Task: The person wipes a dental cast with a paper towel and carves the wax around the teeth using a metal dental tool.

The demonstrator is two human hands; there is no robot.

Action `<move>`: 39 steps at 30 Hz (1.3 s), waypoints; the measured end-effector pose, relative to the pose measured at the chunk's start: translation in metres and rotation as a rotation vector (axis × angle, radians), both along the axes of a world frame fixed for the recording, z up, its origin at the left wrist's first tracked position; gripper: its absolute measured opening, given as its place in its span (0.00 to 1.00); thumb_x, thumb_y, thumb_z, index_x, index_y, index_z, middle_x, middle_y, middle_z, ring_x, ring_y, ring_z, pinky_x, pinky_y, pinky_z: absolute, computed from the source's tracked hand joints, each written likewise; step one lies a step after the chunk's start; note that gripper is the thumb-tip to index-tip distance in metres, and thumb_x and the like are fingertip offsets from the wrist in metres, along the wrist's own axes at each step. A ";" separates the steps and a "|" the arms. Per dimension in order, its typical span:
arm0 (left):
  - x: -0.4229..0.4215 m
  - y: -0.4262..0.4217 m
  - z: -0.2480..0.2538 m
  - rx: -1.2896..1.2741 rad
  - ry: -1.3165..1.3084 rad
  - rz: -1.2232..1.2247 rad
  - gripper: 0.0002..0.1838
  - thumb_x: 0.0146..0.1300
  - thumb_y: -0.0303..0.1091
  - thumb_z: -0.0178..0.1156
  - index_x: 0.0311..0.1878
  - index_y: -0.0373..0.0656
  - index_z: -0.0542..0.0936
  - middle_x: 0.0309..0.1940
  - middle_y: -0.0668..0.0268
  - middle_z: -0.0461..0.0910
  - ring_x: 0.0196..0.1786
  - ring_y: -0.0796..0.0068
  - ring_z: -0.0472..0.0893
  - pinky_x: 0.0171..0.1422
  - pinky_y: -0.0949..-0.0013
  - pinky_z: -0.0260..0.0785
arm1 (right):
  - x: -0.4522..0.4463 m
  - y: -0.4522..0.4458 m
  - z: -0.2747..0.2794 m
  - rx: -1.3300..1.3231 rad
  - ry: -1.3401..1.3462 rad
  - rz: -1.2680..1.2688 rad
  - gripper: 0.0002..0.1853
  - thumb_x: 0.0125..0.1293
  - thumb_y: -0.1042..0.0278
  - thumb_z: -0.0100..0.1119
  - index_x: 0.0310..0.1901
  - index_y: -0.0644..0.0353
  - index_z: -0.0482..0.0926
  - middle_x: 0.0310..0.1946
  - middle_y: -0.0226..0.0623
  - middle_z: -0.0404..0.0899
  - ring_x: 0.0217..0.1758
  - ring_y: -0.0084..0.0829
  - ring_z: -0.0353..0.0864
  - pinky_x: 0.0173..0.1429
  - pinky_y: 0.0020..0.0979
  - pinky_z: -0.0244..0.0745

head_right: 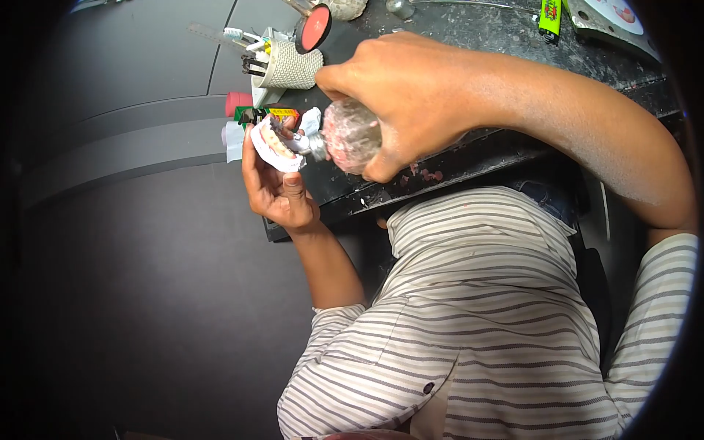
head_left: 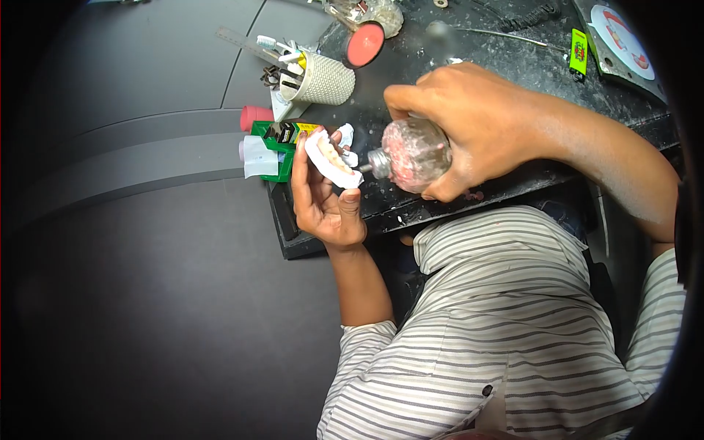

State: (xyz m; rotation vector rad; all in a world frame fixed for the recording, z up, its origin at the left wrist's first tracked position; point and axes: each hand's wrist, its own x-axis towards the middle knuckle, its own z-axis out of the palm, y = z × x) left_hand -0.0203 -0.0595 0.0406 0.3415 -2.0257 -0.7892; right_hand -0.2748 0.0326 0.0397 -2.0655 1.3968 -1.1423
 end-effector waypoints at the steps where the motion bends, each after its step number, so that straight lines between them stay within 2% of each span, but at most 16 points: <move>1: 0.000 0.000 0.000 -0.002 0.002 0.003 0.48 0.69 0.46 0.71 0.78 0.21 0.58 0.71 0.35 0.70 0.69 0.45 0.78 0.71 0.54 0.74 | -0.001 -0.001 0.000 -0.002 0.002 0.003 0.34 0.38 0.53 0.82 0.44 0.62 0.75 0.31 0.49 0.84 0.38 0.55 0.85 0.41 0.48 0.78; 7: 0.006 -0.002 -0.005 0.070 0.090 -0.024 0.48 0.69 0.45 0.71 0.78 0.24 0.56 0.74 0.36 0.66 0.71 0.40 0.76 0.73 0.50 0.71 | -0.012 -0.009 -0.008 0.197 0.147 -0.082 0.38 0.51 0.53 0.81 0.58 0.67 0.74 0.47 0.56 0.83 0.55 0.58 0.83 0.60 0.51 0.75; 11: 0.007 0.001 -0.007 0.089 0.120 -0.031 0.48 0.69 0.45 0.71 0.78 0.26 0.56 0.74 0.35 0.65 0.71 0.38 0.74 0.74 0.48 0.70 | -0.019 -0.012 -0.014 0.181 0.141 -0.125 0.39 0.54 0.58 0.80 0.65 0.67 0.74 0.53 0.58 0.83 0.61 0.57 0.81 0.66 0.49 0.74; 14: 0.009 0.003 -0.008 0.111 0.140 -0.036 0.48 0.69 0.44 0.71 0.79 0.26 0.56 0.74 0.35 0.65 0.72 0.37 0.73 0.75 0.48 0.69 | -0.025 -0.011 -0.017 0.185 0.186 -0.145 0.38 0.54 0.62 0.80 0.65 0.67 0.75 0.57 0.54 0.83 0.63 0.57 0.80 0.68 0.49 0.73; 16: 0.009 0.004 -0.008 0.131 0.149 -0.038 0.48 0.69 0.44 0.71 0.79 0.26 0.56 0.74 0.34 0.65 0.73 0.36 0.73 0.75 0.48 0.69 | -0.027 -0.005 -0.023 0.069 0.233 -0.201 0.38 0.55 0.62 0.80 0.64 0.71 0.75 0.51 0.59 0.84 0.58 0.57 0.84 0.64 0.46 0.79; 18: 0.013 0.006 -0.007 0.145 0.158 -0.041 0.48 0.69 0.44 0.71 0.79 0.26 0.56 0.74 0.35 0.65 0.73 0.36 0.73 0.76 0.48 0.68 | -0.030 0.014 -0.017 -0.040 0.132 -0.331 0.38 0.59 0.72 0.75 0.71 0.65 0.70 0.63 0.54 0.79 0.67 0.53 0.78 0.69 0.48 0.73; 20: 0.015 0.005 -0.008 0.160 0.169 -0.035 0.48 0.69 0.44 0.71 0.79 0.26 0.56 0.74 0.35 0.64 0.73 0.36 0.72 0.76 0.47 0.68 | -0.049 0.022 -0.018 -0.070 -0.063 -0.339 0.34 0.64 0.80 0.66 0.72 0.60 0.70 0.62 0.48 0.80 0.61 0.38 0.81 0.66 0.37 0.76; 21: 0.017 0.004 -0.008 0.164 0.168 -0.040 0.48 0.69 0.44 0.71 0.79 0.26 0.56 0.75 0.35 0.64 0.73 0.36 0.72 0.76 0.47 0.68 | -0.047 0.029 -0.006 -0.070 -0.058 -0.333 0.34 0.64 0.80 0.66 0.72 0.60 0.70 0.62 0.48 0.80 0.61 0.38 0.81 0.66 0.37 0.76; 24: 0.019 0.002 -0.010 0.152 0.162 -0.041 0.48 0.69 0.44 0.71 0.79 0.27 0.56 0.75 0.35 0.64 0.74 0.36 0.72 0.77 0.47 0.67 | -0.037 0.072 0.049 0.032 -0.920 -0.332 0.18 0.65 0.94 0.59 0.55 0.75 0.73 0.41 0.44 0.85 0.46 0.32 0.92 0.56 0.32 0.90; 26: 0.017 0.001 -0.011 0.138 0.156 -0.044 0.48 0.69 0.44 0.71 0.79 0.27 0.56 0.75 0.35 0.64 0.74 0.37 0.71 0.77 0.47 0.67 | -0.048 0.087 0.020 -0.112 -0.656 -0.390 0.08 0.72 0.72 0.64 0.48 0.65 0.80 0.55 0.46 0.84 0.48 0.29 0.84 0.58 0.36 0.80; 29: 0.011 0.001 -0.011 0.116 0.154 -0.044 0.47 0.69 0.42 0.71 0.79 0.27 0.56 0.75 0.35 0.64 0.75 0.37 0.71 0.78 0.46 0.66 | -0.026 0.108 0.017 -0.358 -0.300 -0.086 0.13 0.60 0.64 0.75 0.36 0.60 0.79 0.51 0.47 0.86 0.51 0.39 0.84 0.60 0.45 0.77; 32: 0.005 -0.003 -0.010 0.016 0.101 -0.020 0.46 0.68 0.38 0.72 0.79 0.28 0.56 0.76 0.36 0.64 0.75 0.39 0.71 0.78 0.47 0.67 | 0.004 0.125 0.015 -0.119 -0.158 0.393 0.11 0.49 0.71 0.74 0.32 0.59 0.81 0.54 0.39 0.83 0.61 0.46 0.80 0.70 0.47 0.70; 34: 0.002 -0.007 -0.009 -0.033 0.037 -0.034 0.46 0.68 0.35 0.73 0.79 0.28 0.56 0.77 0.39 0.62 0.75 0.42 0.71 0.75 0.49 0.71 | 0.023 0.126 -0.012 -0.073 -0.143 0.663 0.10 0.54 0.71 0.72 0.36 0.60 0.82 0.53 0.40 0.82 0.64 0.46 0.79 0.76 0.54 0.64; 35: -0.002 -0.009 -0.007 -0.050 0.037 -0.031 0.44 0.67 0.34 0.73 0.78 0.27 0.59 0.76 0.44 0.63 0.74 0.44 0.73 0.71 0.52 0.76 | 0.027 0.126 -0.022 -0.079 -0.150 0.655 0.10 0.54 0.71 0.72 0.36 0.60 0.82 0.53 0.40 0.82 0.64 0.46 0.79 0.76 0.54 0.64; 38: -0.007 -0.013 0.001 -0.094 -0.074 0.028 0.42 0.70 0.38 0.70 0.77 0.27 0.60 0.73 0.47 0.66 0.72 0.43 0.75 0.75 0.47 0.71 | 0.035 0.126 -0.047 0.015 -0.330 0.847 0.12 0.59 0.69 0.70 0.43 0.61 0.83 0.54 0.42 0.82 0.65 0.44 0.79 0.80 0.56 0.60; 39: -0.011 -0.014 0.006 -0.127 -0.096 0.023 0.39 0.70 0.36 0.71 0.75 0.27 0.64 0.70 0.50 0.68 0.70 0.46 0.78 0.71 0.51 0.76 | 0.036 0.125 -0.054 0.062 -0.417 0.895 0.13 0.61 0.68 0.70 0.46 0.62 0.82 0.54 0.42 0.82 0.66 0.43 0.78 0.82 0.55 0.57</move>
